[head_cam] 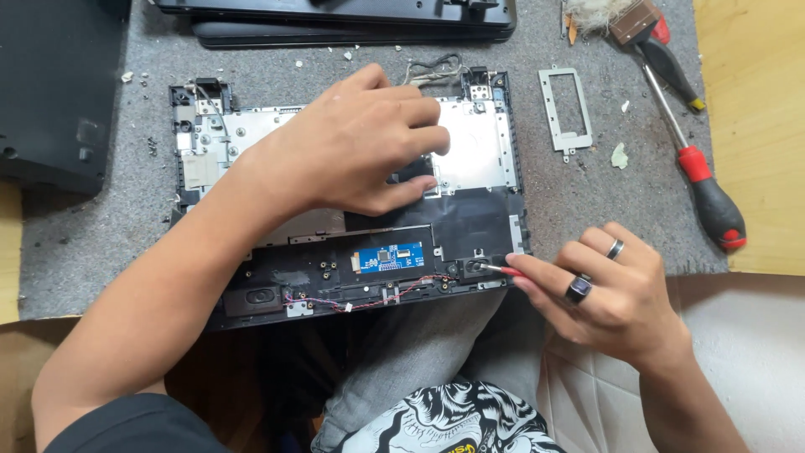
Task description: Disassembling and cleaning the internal components of a laptop using a screwdriver and a brush.
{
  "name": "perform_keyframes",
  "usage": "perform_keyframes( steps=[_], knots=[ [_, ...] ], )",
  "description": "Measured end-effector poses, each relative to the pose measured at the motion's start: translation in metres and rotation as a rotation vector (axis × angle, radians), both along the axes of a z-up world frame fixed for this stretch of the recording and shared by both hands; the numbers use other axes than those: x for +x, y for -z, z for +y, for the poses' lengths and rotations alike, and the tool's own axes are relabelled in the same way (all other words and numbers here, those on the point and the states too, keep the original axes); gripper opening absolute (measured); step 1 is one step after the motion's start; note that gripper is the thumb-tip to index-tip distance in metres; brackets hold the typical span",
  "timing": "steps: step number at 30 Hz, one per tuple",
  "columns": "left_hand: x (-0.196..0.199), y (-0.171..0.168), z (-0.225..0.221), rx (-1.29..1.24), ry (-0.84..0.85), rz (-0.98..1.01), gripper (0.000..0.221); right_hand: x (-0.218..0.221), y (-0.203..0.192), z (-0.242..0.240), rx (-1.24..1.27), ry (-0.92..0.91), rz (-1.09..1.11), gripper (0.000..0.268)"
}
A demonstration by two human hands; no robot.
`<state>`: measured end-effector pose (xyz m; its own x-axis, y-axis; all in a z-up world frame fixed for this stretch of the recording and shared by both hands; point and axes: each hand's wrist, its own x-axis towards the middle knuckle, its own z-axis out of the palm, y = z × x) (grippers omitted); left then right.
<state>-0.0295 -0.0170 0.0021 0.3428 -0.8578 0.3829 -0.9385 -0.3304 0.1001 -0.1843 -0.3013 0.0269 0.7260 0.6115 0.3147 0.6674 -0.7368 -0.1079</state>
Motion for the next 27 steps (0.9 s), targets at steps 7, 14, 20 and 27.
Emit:
perform_keyframes(
  steps=[7, 14, 20, 27],
  knots=[
    [0.004, 0.009, 0.003, 0.049, -0.044, -0.02, 0.024, -0.002, -0.007, 0.008, -0.093, 0.026, 0.002, 0.016],
    [0.004, 0.012, 0.003, 0.053, -0.042, -0.049, 0.025, -0.004, -0.012, 0.012, -0.135, 0.01, 0.027, 0.022],
    [0.002, 0.012, 0.001, 0.058, -0.04, -0.033, 0.027, -0.007, -0.01, 0.012, -0.167, 0.0, 0.018, 0.023],
    [-0.004, 0.016, -0.009, 0.044, 0.044, 0.149, 0.041, -0.009, -0.022, 0.017, -0.261, -0.055, -0.027, 0.029]
  ],
)
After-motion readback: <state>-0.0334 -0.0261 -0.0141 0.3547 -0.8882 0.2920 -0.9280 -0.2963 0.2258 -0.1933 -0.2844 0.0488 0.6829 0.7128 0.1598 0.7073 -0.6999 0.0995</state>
